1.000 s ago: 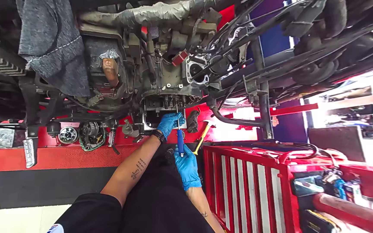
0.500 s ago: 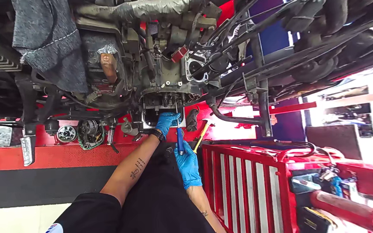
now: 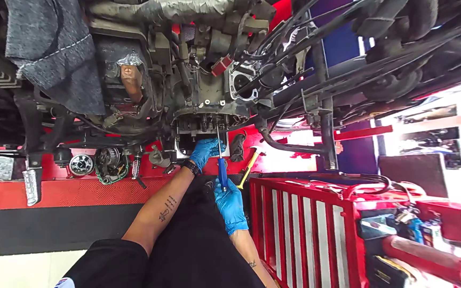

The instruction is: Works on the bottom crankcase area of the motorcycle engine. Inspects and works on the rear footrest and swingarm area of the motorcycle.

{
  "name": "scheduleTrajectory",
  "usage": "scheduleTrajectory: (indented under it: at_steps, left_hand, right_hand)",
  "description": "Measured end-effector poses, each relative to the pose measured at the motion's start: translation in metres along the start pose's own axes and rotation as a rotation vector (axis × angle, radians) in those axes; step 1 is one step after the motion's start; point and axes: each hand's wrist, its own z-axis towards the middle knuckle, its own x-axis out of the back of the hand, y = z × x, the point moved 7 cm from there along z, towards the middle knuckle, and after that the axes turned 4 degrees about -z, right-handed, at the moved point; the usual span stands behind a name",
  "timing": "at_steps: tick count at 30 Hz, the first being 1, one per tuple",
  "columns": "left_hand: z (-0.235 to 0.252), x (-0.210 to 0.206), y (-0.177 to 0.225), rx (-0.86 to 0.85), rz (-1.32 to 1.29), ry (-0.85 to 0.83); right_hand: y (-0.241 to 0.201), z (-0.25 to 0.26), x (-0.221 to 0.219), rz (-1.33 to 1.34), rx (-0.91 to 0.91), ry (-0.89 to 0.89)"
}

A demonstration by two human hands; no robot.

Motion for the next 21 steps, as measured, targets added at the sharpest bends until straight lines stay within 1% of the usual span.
scheduleTrajectory:
  at_steps: [2,3,4,5,7,8,10,12,13,15,17,18,20,21]
  left_hand:
    - [0.001,0.0,0.0,-0.018,0.054,0.037]
    - [0.001,0.0,0.0,-0.029,0.061,0.062]
    - [0.001,0.0,0.0,-0.032,0.051,0.071]
    - [0.001,-0.001,0.0,-0.028,0.031,0.061]
    - [0.0,-0.002,0.001,-0.003,-0.012,-0.003]
    - [0.001,-0.001,0.0,0.007,-0.035,-0.033]
    - [0.001,0.001,-0.003,0.019,-0.053,-0.05]
    - [0.001,0.003,-0.004,0.006,-0.017,-0.015]
    - [0.001,0.003,-0.004,-0.005,-0.013,0.01]
    - [0.0,0.004,-0.004,-0.005,-0.018,0.031]
    - [0.0,0.003,-0.001,0.011,-0.011,-0.008]
    - [0.0,0.003,-0.001,0.018,-0.016,-0.03]
    - [0.0,0.003,-0.001,0.02,-0.016,-0.04]
    - [0.0,0.003,-0.002,0.02,0.0,-0.018]
  right_hand:
    - [-0.008,0.003,0.001,0.019,0.113,-0.058]
    - [-0.01,0.004,0.0,0.028,0.139,-0.074]
    - [-0.009,0.004,0.001,0.038,0.131,-0.068]
    - [-0.005,0.003,0.001,0.041,0.086,-0.044]
    - [0.004,0.003,0.001,-0.001,-0.019,-0.003]
    - [0.005,0.002,0.0,-0.014,-0.036,0.005]
    - [-0.002,0.0,0.001,-0.014,0.022,0.014]
    - [-0.011,0.002,0.001,0.013,0.138,-0.065]
    - [-0.013,0.003,0.001,0.019,0.159,-0.086]
    - [-0.006,0.003,0.002,0.021,0.091,-0.051]
    - [0.004,0.006,0.005,-0.034,-0.006,-0.024]
    - [0.005,0.006,0.006,-0.055,-0.013,-0.009]
    - [-0.002,0.004,0.006,-0.07,0.053,0.009]
    - [-0.006,0.003,0.007,-0.061,0.109,-0.018]
